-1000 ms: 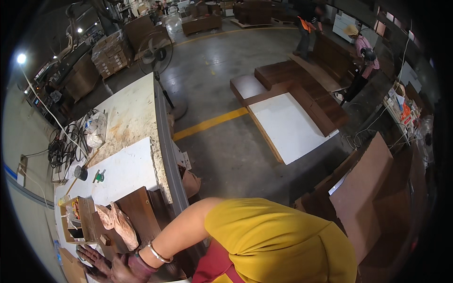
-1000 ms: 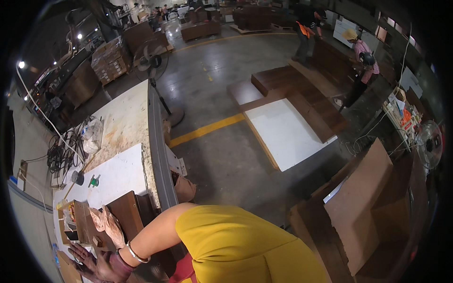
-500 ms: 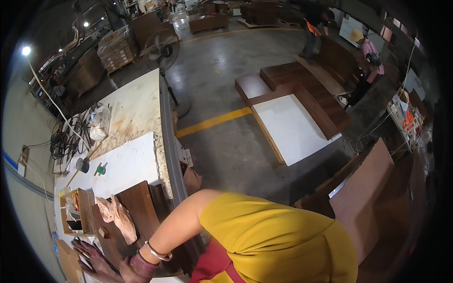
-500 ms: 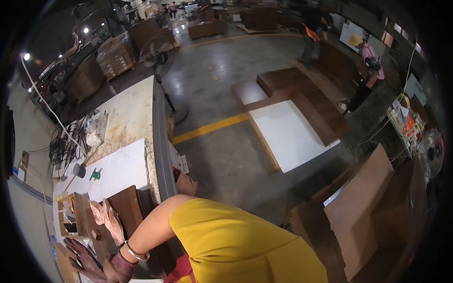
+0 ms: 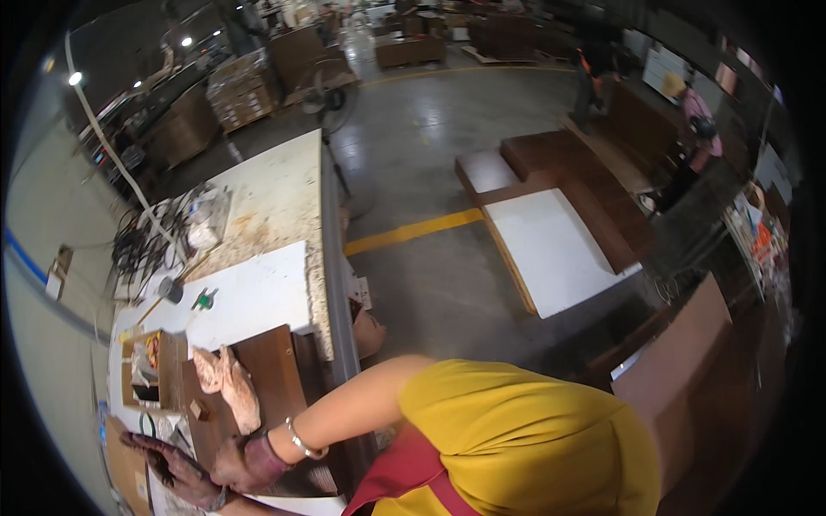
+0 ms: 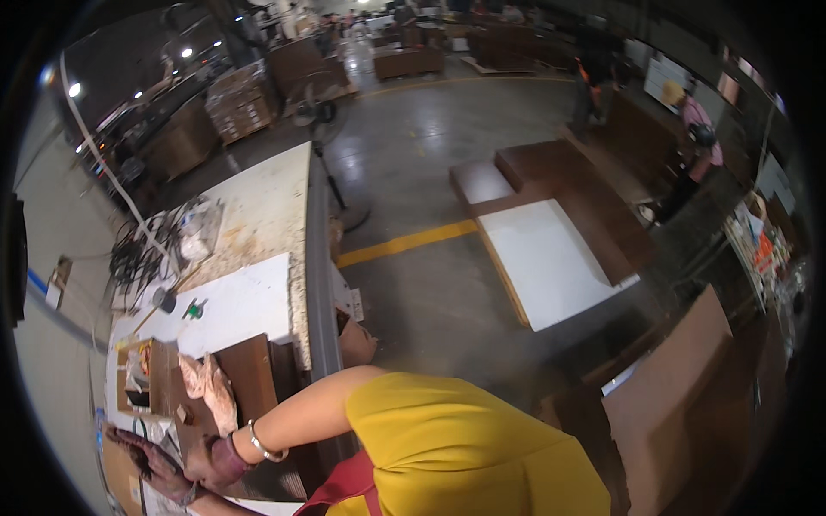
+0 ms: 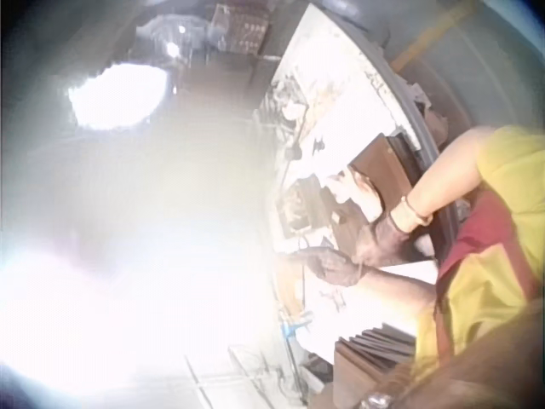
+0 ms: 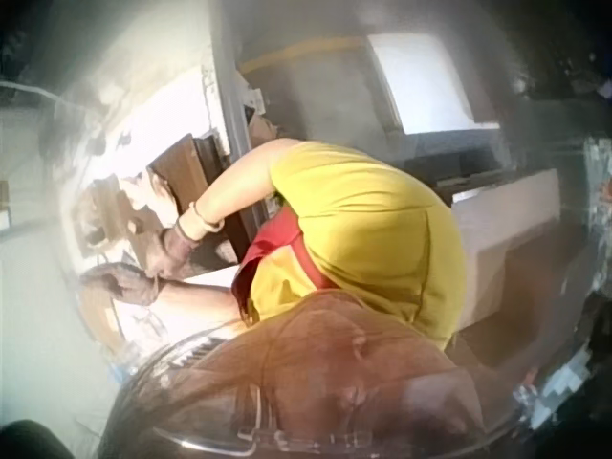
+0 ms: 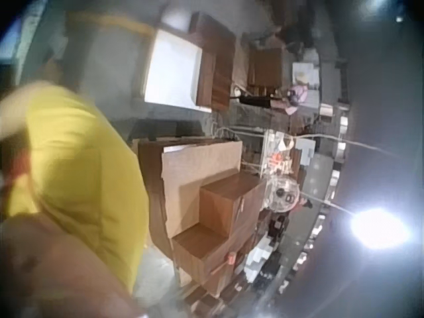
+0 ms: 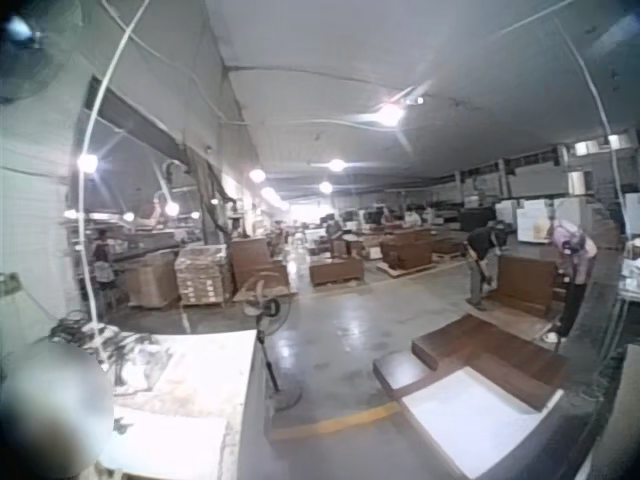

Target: The person wipes a dark wooden board with a cloth, then uses a small block to rub the surface. They briefly adjust the camera, then continue rubbing the board with the block and cloth, flipping the board over to work on the other side.

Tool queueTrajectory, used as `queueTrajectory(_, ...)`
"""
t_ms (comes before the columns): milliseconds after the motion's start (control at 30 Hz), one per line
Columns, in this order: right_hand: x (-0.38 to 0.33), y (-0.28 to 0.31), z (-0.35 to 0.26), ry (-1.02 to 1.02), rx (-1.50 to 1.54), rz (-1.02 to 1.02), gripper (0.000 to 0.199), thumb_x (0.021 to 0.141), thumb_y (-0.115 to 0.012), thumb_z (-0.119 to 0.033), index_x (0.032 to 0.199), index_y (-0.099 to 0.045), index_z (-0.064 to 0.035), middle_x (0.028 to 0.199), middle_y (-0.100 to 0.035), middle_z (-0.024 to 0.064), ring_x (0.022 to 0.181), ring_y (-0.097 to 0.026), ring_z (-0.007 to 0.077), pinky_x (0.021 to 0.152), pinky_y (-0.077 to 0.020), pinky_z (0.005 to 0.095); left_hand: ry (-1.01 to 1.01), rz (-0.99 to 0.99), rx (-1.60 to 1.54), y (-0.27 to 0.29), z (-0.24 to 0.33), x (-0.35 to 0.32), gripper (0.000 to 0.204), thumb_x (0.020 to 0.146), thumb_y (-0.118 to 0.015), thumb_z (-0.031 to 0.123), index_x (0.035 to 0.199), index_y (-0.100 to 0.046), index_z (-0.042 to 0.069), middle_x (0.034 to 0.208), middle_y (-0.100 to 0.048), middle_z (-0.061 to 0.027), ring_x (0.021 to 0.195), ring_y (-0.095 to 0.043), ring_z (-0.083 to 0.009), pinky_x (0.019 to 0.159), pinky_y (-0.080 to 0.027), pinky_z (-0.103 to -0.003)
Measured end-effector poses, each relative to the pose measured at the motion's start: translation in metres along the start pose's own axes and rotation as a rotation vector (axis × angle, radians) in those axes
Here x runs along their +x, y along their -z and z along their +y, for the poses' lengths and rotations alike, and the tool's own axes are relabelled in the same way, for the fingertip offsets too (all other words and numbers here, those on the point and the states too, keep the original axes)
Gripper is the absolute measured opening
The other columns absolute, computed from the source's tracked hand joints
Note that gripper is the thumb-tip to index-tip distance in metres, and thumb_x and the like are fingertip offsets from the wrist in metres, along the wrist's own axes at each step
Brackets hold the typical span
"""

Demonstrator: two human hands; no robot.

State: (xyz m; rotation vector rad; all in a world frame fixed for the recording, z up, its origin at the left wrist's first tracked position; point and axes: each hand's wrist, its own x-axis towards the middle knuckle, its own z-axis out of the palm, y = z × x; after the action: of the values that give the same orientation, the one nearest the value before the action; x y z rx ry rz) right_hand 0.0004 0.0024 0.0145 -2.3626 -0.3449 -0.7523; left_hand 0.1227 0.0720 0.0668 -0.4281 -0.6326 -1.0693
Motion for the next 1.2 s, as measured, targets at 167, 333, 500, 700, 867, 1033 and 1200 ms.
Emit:
queueTrajectory(167,-0.012,0.043,0.0,0.211,-0.227,-0.462,0.016,0.068,-0.064,-0.019,0.07,-0.066,-0.0034,0.067,-0.063,0.0198,0.064,-0.064,0.0344,0.058,-0.0463,0.0495,-0.187,0.113,0.115,-0.018,-0.065,0.008,0.076,0.1,-0.045,0.041,0.155,-0.011,0.001,0.162,-0.014,-0.0105,0.149,-0.014,-0.0255,0.122,-0.011,-0.044)
queueTrajectory(333,-0.006,0.048,-0.032,0.345,-0.219,-0.644,0.016,0.074,-0.06,-0.015,0.078,-0.07,-0.0037,0.072,-0.067,0.0175,0.065,-0.064,0.0319,0.059,-0.0465,0.0507,-0.112,-0.191,0.442,-0.023,-0.052,0.017,0.064,0.102,-0.042,0.034,0.152,-0.023,-0.001,0.157,-0.026,-0.0166,0.147,-0.022,-0.0296,0.12,-0.019,-0.046)
queueTrajectory(500,0.008,0.038,-0.031,0.288,-0.377,-0.559,0.022,0.074,-0.064,-0.024,0.081,-0.07,-0.0045,0.071,-0.067,0.0149,0.067,-0.066,0.0329,0.058,-0.0482,0.0458,-0.373,0.03,2.023,-0.02,-0.04,0.023,0.041,0.104,-0.035,0.02,0.132,-0.055,0.0,0.132,-0.059,-0.0153,0.124,-0.054,-0.0289,0.107,-0.04,-0.038)
queueTrajectory(700,0.041,0.08,-0.074,0.054,-0.226,-0.308,0.032,0.077,-0.066,-0.028,0.098,-0.068,-0.0031,0.098,-0.069,0.0149,0.089,-0.066,0.0321,0.075,-0.0516,0.0446,0.457,0.228,2.51,-0.027,-0.023,0.006,0.037,0.089,-0.059,0.006,0.126,-0.059,0.004,0.114,-0.066,-0.013,0.107,-0.062,-0.0208,0.093,-0.047,-0.032)
queueTrajectory(867,0.042,0.074,-0.055,0.035,-0.224,-0.192,0.03,0.077,-0.065,-0.025,0.098,-0.067,-0.0037,0.094,-0.068,0.0166,0.085,-0.066,0.0339,0.074,-0.0514,0.0459,0.496,-0.552,2.929,-0.006,-0.005,-0.005,0.028,0.08,-0.063,0.009,0.108,-0.068,0.005,0.107,-0.068,-0.0148,0.097,-0.065,-0.0263,0.084,-0.051,-0.034)
queueTrajectory(1033,0.048,0.066,-0.062,0.053,-0.201,-0.228,0.027,0.078,-0.063,-0.023,0.098,-0.065,-0.0044,0.09,-0.066,0.0182,0.082,-0.065,0.0357,0.072,-0.0512,0.0472,0.331,-0.54,3.106,-0.022,-0.009,-0.019,0.022,0.079,-0.067,0.018,0.1,-0.073,0.011,0.118,-0.066,-0.0111,0.102,-0.064,-0.0302,0.088,-0.05,-0.039)
queueTrajectory(1200,0.048,0.041,-0.073,0.105,-0.187,-0.286,0.025,0.078,-0.062,-0.02,0.098,-0.063,-0.0051,0.086,-0.064,0.0198,0.078,-0.064,0.0375,0.071,-0.0509,0.0486,0.409,-0.125,2.784,-0.011,-0.024,-0.012,0.035,0.086,-0.063,0.025,0.118,-0.062,0.008,0.131,-0.057,-0.0132,0.117,-0.055,-0.0304,0.099,-0.045,-0.041)
